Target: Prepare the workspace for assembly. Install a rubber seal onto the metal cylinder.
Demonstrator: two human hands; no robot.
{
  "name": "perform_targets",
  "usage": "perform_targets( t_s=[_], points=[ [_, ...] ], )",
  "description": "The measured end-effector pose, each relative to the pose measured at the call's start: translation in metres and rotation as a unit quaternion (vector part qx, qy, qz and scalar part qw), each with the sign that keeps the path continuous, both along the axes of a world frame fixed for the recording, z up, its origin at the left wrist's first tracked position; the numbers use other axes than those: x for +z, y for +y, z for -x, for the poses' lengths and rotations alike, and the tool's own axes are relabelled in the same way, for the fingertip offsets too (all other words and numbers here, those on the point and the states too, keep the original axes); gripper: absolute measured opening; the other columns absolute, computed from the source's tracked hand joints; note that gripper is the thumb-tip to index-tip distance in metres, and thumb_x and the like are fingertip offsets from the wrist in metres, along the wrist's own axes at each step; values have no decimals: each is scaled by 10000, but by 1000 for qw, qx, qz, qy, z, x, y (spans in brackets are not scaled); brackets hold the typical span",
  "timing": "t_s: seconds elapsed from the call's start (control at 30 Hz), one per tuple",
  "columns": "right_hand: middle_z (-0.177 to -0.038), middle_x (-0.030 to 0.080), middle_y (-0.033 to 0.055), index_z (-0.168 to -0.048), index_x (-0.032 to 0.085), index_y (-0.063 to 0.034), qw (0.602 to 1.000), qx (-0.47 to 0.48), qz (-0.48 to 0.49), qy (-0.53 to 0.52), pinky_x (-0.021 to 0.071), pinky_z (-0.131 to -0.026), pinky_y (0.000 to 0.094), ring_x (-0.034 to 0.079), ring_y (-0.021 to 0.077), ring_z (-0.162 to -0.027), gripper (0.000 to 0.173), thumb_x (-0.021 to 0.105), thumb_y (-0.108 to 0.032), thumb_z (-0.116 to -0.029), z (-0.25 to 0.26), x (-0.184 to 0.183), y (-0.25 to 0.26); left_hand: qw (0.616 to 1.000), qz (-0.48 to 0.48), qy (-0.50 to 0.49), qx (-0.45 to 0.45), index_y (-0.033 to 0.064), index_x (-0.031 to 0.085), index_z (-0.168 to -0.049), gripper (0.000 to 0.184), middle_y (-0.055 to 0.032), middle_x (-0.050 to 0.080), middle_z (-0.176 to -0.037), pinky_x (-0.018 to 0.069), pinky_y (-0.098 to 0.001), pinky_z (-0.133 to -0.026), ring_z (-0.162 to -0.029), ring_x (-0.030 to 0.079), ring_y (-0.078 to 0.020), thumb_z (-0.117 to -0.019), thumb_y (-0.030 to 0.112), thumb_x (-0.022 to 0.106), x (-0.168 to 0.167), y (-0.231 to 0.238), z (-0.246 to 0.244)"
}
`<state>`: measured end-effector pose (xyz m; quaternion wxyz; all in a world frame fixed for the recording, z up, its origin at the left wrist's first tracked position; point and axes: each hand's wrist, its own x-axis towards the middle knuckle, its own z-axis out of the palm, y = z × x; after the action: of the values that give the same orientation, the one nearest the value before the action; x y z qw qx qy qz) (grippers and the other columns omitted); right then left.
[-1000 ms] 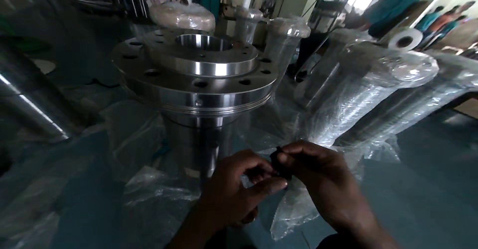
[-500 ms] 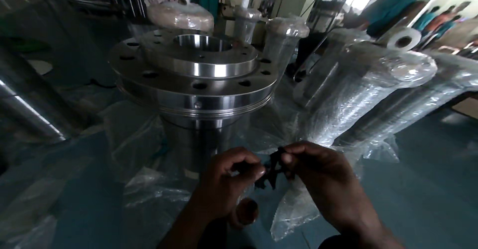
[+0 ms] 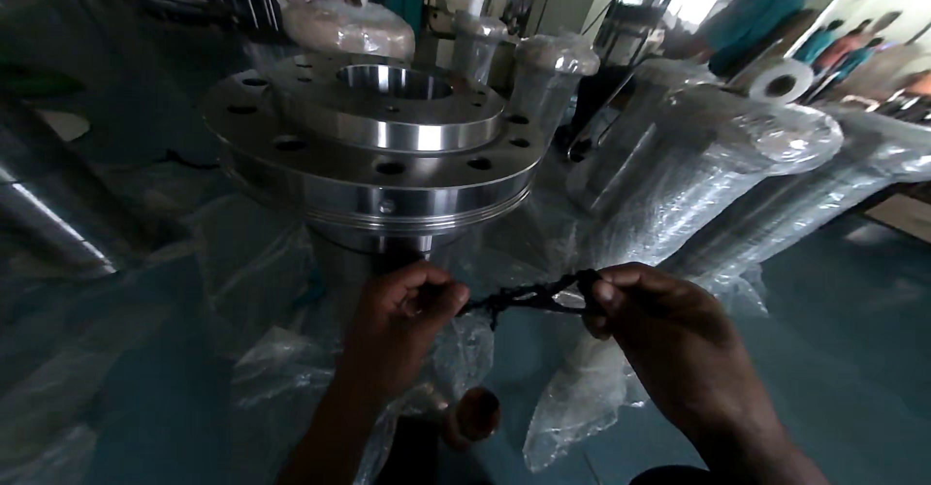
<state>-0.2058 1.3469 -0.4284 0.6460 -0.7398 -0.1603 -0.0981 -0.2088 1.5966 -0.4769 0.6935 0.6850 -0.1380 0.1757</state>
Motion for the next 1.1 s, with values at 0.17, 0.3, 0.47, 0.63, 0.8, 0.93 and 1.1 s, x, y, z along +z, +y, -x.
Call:
perform_targets(
  t_s=[0.17,0.3,0.47,0.63,0.8,0.93,1.1],
  points=[
    [-808,699,-6,-950,759,-176,999,41,19,-9,562,-614,198,641,61,-664,65,695,-179,-943,1,-2,1,998,-12,-5,-56,127,745,-949,61,32,701,-841,585,-202,-671,-721,663,-68,-941,147,688,3,-5,7],
    [-809,694,-8,-971,754,-165,995,93,35,-30,570,-616,192,642,51,-668,80,692,-215,-964,2,-6,4,995,-27,-29,-94,145,748,-987,94,47,695,-891,588,-207,-709,-780,666,-55,-965,201,675,2,-16,10],
    [-825,703,-3,-980,756,-156,992,107,51,-37,569,-621,185,647,52,-672,80,689,-198,-967,4,-6,11,990,-27,-39,-129,128,751,-1000,136,44,684,-909,591,-223,-754,-834,666,-51,-956,249,705,-6,-32,14],
    [-837,708,-11,-995,746,-144,987,101,86,-93,578,-626,193,654,63,-677,80,671,-160,-972,6,-10,17,992,-46,-65,-94,113,733,-939,144,35,685,-881,601,-226,-739,-803,671,-50,-950,255,721,-12,-43,17],
    [-830,711,-25,-987,746,-160,987,90,100,-93,576,-616,187,655,57,-673,78,673,-157,-963,6,-11,17,994,-40,-63,-80,111,716,-927,91,29,663,-868,589,-213,-701,-771,653,-51,-960,191,691,-10,-41,19],
    [-824,703,-32,-981,748,-185,991,89,71,-65,568,-618,179,647,42,-675,69,685,-205,-964,5,-6,12,995,-13,-53,-82,126,717,-928,44,44,666,-858,566,-179,-681,-750,640,-31,-946,157,691,-6,-30,16],
    [-825,706,-20,-978,761,-192,994,104,34,-27,566,-629,185,646,41,-687,79,702,-240,-956,3,-4,7,998,-19,-39,-43,144,719,-916,47,62,675,-801,547,-165,-654,-712,633,-18,-936,142,677,0,-16,13]
  ],
)
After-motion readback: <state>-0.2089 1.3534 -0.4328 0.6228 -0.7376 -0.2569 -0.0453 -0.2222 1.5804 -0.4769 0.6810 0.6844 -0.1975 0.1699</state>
